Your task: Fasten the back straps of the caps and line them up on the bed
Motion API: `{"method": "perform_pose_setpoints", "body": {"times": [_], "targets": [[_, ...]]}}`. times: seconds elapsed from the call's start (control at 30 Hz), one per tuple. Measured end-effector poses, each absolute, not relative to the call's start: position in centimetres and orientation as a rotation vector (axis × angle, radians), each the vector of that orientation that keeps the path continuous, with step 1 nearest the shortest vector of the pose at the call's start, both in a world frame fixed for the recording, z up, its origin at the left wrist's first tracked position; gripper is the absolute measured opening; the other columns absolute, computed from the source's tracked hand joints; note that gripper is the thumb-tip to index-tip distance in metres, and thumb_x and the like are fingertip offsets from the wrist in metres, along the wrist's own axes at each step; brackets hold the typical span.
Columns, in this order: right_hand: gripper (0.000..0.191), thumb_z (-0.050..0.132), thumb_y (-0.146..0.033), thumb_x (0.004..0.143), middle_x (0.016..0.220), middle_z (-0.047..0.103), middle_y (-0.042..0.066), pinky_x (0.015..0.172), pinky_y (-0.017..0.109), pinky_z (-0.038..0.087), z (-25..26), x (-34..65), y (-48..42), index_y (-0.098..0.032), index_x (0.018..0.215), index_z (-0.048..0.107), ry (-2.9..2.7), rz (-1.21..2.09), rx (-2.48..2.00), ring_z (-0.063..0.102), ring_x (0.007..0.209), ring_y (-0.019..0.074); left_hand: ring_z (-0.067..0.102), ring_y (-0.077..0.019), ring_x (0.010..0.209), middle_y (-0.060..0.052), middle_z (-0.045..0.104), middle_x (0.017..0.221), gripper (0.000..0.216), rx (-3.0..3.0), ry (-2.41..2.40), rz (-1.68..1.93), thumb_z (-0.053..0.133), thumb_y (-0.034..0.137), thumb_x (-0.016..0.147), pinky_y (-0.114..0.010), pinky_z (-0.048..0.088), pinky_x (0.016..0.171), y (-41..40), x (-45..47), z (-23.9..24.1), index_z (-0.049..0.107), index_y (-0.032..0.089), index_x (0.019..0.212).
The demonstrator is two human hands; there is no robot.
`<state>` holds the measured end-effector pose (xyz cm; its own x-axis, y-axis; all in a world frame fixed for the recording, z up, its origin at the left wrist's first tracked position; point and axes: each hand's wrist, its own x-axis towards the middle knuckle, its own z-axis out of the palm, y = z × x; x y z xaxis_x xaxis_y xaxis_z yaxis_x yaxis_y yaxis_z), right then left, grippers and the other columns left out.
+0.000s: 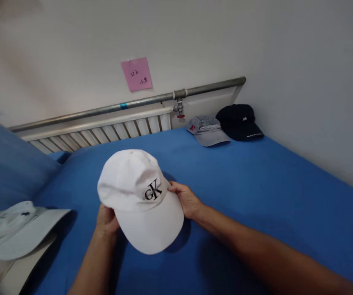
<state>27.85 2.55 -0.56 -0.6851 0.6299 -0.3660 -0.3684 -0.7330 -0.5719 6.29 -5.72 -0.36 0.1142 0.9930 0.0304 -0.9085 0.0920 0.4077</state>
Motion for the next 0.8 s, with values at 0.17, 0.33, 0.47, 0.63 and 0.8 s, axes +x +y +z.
{"method": "perform_pose_setpoints", "body": {"times": [0.17, 0.33, 0.47, 0.63, 0.8], "targets": [[0.019, 0.052, -0.017, 0.062, 0.070, 0.066, 0.000, 0.068, 0.033, 0.045, -0.6, 27.7, 3.1, -0.019, 0.080, 0.059, -0.504, 2.286, -0.807, 0.060, 0.064, 0.0173, 0.063, -0.0210, 0.108, -0.010, 0.071, 0.110, 0.044, 0.334, 0.285, 1.631, 0.041, 0.041, 0.091, -0.033, 0.043, 0.101, -5.6, 6.9, 1.7, 0.065, 0.014, 0.117], [0.017, 0.055, -0.018, 0.060, 0.068, 0.067, 0.000, 0.067, 0.032, 0.045, -0.8, 27.6, 2.7, -0.020, 0.076, 0.060, -0.570, 2.252, -0.788, 0.061, 0.064, 0.0181, 0.061, -0.0167, 0.113, -0.008, 0.067, 0.118, 0.045, 0.486, 0.179, 1.506, 0.029, 0.034, 0.098, -0.027, 0.040, 0.104, -5.3, 6.6, 1.4, 0.065, 0.014, 0.117], [0.017, 0.059, -0.016, 0.060, 0.071, 0.068, -0.001, 0.069, 0.029, 0.044, -0.7, 27.7, 2.4, -0.019, 0.076, 0.063, -0.712, 2.251, -0.634, 0.060, 0.066, 0.0154, 0.057, -0.0151, 0.117, -0.005, 0.064, 0.121, 0.052, 0.596, 0.059, 1.352, 0.017, 0.027, 0.100, -0.024, 0.037, 0.106, -4.9, 5.8, 0.4, 0.063, 0.015, 0.121], [0.021, 0.065, -0.031, 0.069, 0.075, 0.070, 0.001, 0.079, 0.033, 0.044, 0.3, 28.1, 2.4, -0.017, 0.084, 0.067, -0.648, 2.374, -0.434, 0.062, 0.073, 0.0171, 0.049, -0.0152, 0.126, -0.004, 0.058, 0.130, 0.057, 0.611, -0.008, 1.242, 0.010, 0.029, 0.099, -0.026, 0.025, 0.112, -5.0, 5.3, -0.2, 0.056, 0.016, 0.130], [0.029, 0.062, -0.045, 0.078, 0.082, 0.070, 0.001, 0.089, 0.034, 0.040, 1.4, 29.0, 2.4, -0.018, 0.089, 0.067, -0.564, 2.365, -0.426, 0.063, 0.084, 0.0183, 0.047, -0.0146, 0.128, -0.003, 0.055, 0.134, 0.060, 0.684, -0.056, 1.181, 0.006, 0.024, 0.097, -0.025, 0.019, 0.113, -5.6, 5.3, -0.8, 0.055, 0.015, 0.132]]}}
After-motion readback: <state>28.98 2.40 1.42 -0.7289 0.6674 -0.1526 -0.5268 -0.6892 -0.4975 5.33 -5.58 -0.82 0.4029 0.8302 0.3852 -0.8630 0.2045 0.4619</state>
